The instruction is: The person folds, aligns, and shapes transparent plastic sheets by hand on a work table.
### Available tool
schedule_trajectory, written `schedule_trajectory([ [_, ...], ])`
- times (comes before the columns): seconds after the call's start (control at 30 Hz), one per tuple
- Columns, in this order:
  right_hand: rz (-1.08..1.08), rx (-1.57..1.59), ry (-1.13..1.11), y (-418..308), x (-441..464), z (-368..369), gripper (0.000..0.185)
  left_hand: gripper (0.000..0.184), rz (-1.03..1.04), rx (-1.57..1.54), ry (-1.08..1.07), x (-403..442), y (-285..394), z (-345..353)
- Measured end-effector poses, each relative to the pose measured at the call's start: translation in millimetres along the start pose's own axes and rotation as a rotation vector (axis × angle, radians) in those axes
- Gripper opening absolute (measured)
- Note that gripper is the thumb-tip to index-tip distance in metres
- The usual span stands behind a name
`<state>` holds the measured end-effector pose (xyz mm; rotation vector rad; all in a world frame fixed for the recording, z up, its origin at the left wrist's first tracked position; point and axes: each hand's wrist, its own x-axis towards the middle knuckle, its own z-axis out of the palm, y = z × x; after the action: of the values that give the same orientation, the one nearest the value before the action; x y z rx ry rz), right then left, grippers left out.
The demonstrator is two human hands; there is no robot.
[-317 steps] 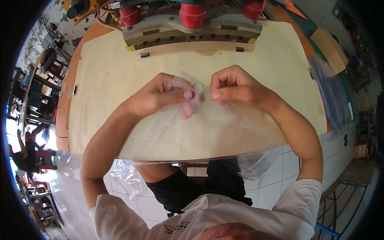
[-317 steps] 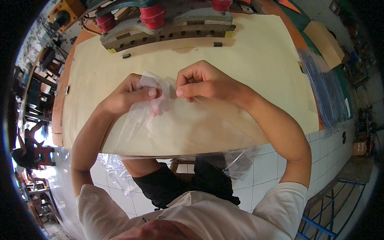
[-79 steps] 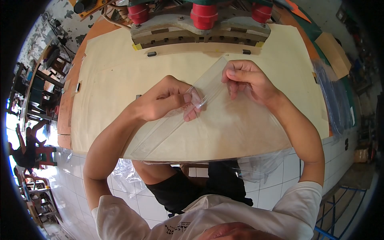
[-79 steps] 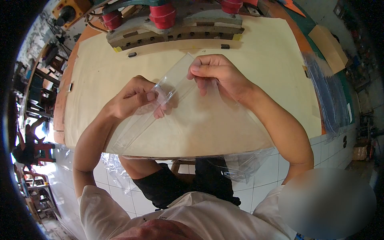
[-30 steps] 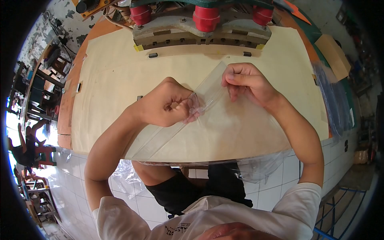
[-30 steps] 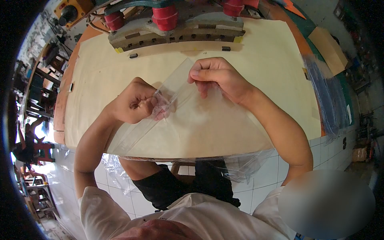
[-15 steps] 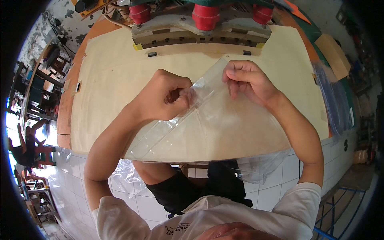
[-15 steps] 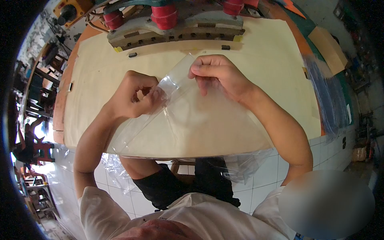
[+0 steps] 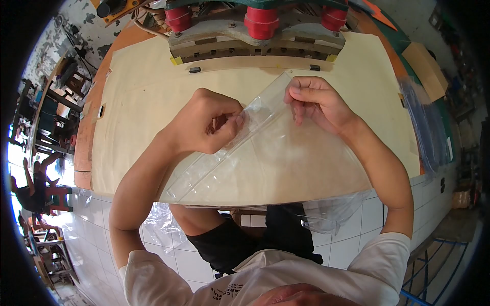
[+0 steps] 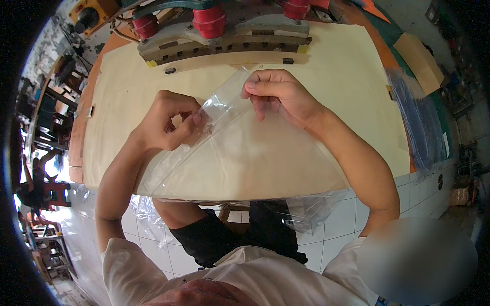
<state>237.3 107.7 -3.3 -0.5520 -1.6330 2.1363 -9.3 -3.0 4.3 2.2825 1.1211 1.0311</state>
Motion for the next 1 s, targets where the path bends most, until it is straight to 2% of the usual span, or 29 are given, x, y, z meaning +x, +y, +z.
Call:
schedule_trajectory([
  [0.13, -0.008, -0.005, 0.019, 0.5, 0.1, 1.4, 0.020, 0.014, -0.063, 0.079, -0.097, -1.9, -0.5, -5.8],
  [0.67, 0.003, -0.042, 0.008, 1.1, 0.2, -0.3, 0.020, 0.014, -0.038, 0.081, -0.087, -3.0, -1.9, -4.6],
  [1.0, 0.011, -0.037, -0.005, 2.1, 0.3, -1.6, 0.021, 0.026, 0.009, 0.096, -0.107, -2.2, -5.1, -5.9],
])
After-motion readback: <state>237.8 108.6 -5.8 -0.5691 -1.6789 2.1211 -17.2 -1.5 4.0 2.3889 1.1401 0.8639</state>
